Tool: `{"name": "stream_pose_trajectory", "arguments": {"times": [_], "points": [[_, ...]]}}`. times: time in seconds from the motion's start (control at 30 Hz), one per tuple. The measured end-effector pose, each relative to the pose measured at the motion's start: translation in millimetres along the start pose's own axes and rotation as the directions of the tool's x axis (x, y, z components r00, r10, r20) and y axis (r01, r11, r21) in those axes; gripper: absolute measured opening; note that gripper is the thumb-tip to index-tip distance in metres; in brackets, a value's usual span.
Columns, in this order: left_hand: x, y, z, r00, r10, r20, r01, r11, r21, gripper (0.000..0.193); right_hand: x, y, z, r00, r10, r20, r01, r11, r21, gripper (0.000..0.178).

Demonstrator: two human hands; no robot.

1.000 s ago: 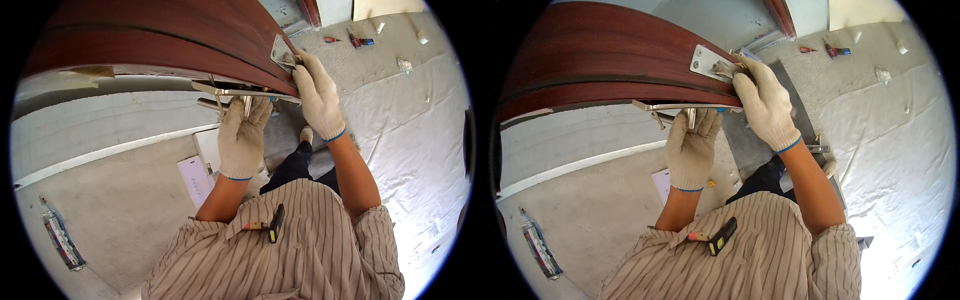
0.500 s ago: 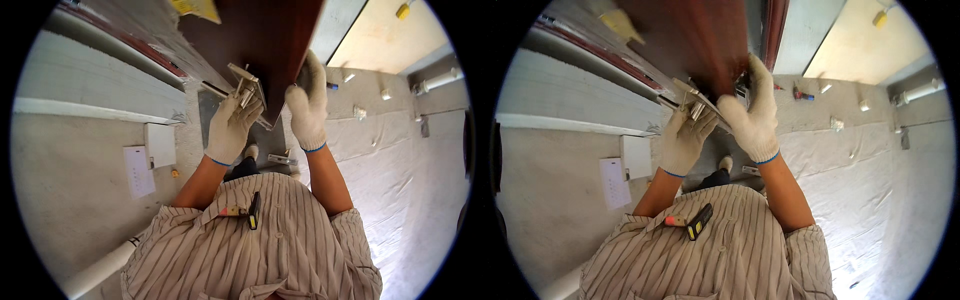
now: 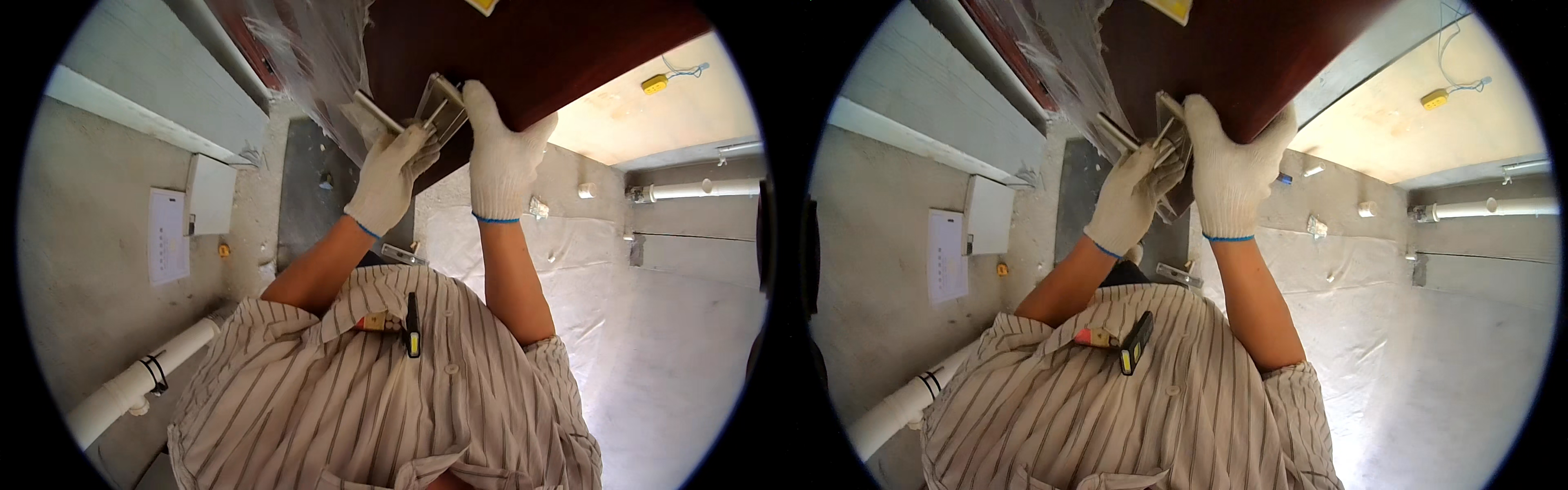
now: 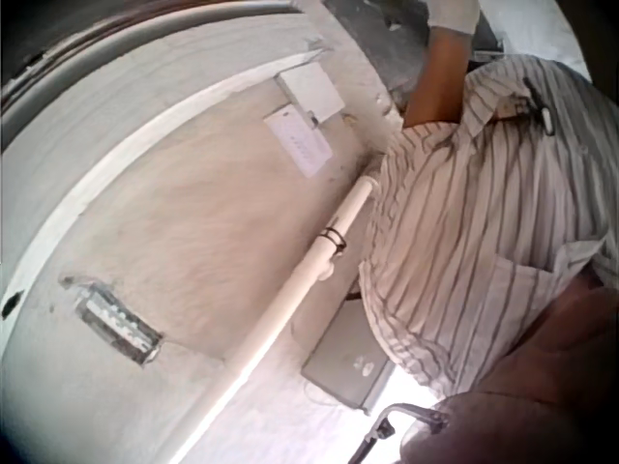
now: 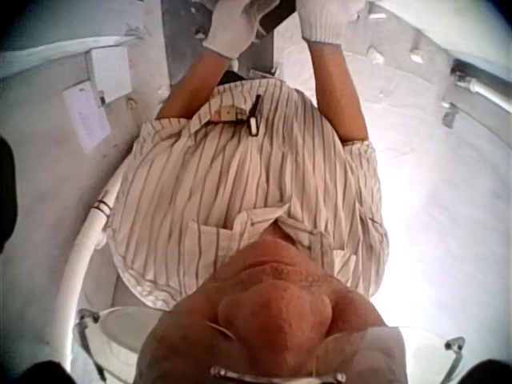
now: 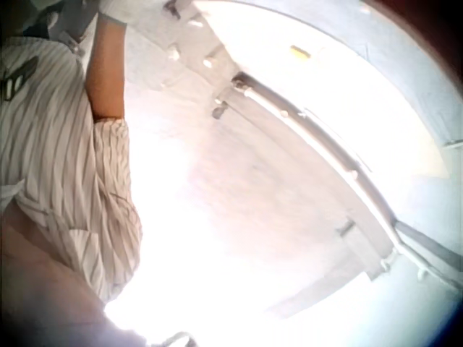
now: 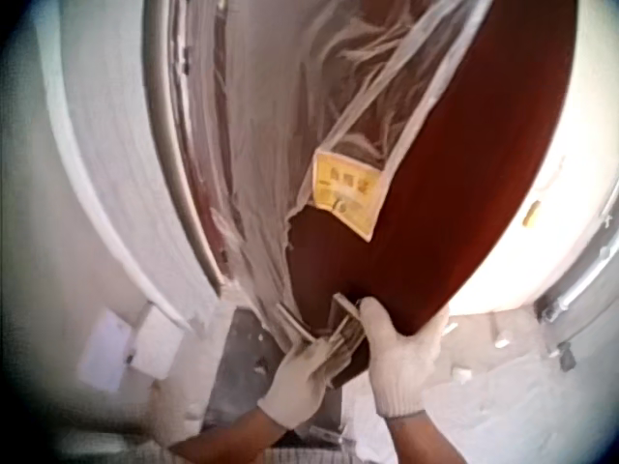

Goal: The person installs a door lock mechanism into a wooden door. They align the metal latch plate with the door edge, insert the lock body into the cutout, and secure the assembly using a screwdriver. The person also uses pliers to manipulate a small component and a tape measure to verify dimensions.

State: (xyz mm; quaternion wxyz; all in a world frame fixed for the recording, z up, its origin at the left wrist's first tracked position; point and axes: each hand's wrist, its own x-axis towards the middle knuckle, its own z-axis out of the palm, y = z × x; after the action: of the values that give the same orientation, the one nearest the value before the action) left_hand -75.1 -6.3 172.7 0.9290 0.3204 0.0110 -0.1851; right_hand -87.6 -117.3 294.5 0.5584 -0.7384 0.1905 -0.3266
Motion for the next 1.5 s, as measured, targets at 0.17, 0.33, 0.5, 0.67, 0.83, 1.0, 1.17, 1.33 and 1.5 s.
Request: {"name": "stream_pose_trajectory", "arguments": {"times": [0.17, 0.33, 0.5, 0.67, 0.83, 1.0, 1.17, 1.33, 1.5], "points": [[-4.0, -2.3, 5.7, 0.997, 0.018, -0.071, -0.013, 0.998, 0.069, 0.031, -2.7, 4.8, 3.7, 1.000, 0.029, -0.004, -0.029, 0.999, 0.039, 0.091], [-1.6, -3.2, 12.2, 0.995, 0.039, -0.087, -0.033, 0.997, 0.071, 0.032, -2.2, 6.8, 1.2, 0.999, 0.042, 0.015, -0.042, 0.998, 0.040, 0.090], [-0.6, -7.5, 6.2, 0.995, 0.049, -0.085, -0.042, 0.995, 0.090, 0.034, 0.6, 17.6, 2.6, 1.000, 0.002, 0.022, -0.004, 0.998, 0.059, 0.088], [2.2, -10.0, 5.1, 0.996, 0.066, -0.055, -0.060, 0.993, 0.099, 0.036, 3.5, 26.0, 3.1, 0.999, -0.040, 0.033, 0.034, 0.987, 0.160, 0.086], [1.5, -13.6, 4.1, 0.993, 0.106, -0.061, -0.101, 0.993, 0.067, 0.035, 5.3, 29.7, 2.9, 0.998, -0.063, 0.028, 0.058, 0.989, 0.137, 0.078], [2.8, -19.3, 1.7, 0.989, 0.138, -0.056, -0.135, 0.989, 0.062, 0.034, 2.6, 22.9, 2.3, 0.999, -0.033, 0.032, 0.030, 0.996, 0.084, 0.073], [3.1, -20.3, 2.9, 0.986, 0.149, -0.076, -0.142, 0.986, 0.087, 0.034, -1.4, 21.9, 4.2, 0.998, -0.053, 0.039, 0.041, 0.966, 0.256, 0.065], [1.0, -18.2, 8.0, 0.985, 0.150, -0.088, -0.136, 0.980, 0.146, 0.037, 0.8, 32.7, -2.9, 0.996, -0.069, 0.047, 0.061, 0.985, 0.163, 0.050], [2.3, -17.7, 9.8, 0.984, 0.149, -0.093, -0.137, 0.983, 0.120, 0.039, 0.2, 31.7, -8.3, 0.970, -0.204, 0.134, 0.215, 0.974, -0.066, 0.025]]}}
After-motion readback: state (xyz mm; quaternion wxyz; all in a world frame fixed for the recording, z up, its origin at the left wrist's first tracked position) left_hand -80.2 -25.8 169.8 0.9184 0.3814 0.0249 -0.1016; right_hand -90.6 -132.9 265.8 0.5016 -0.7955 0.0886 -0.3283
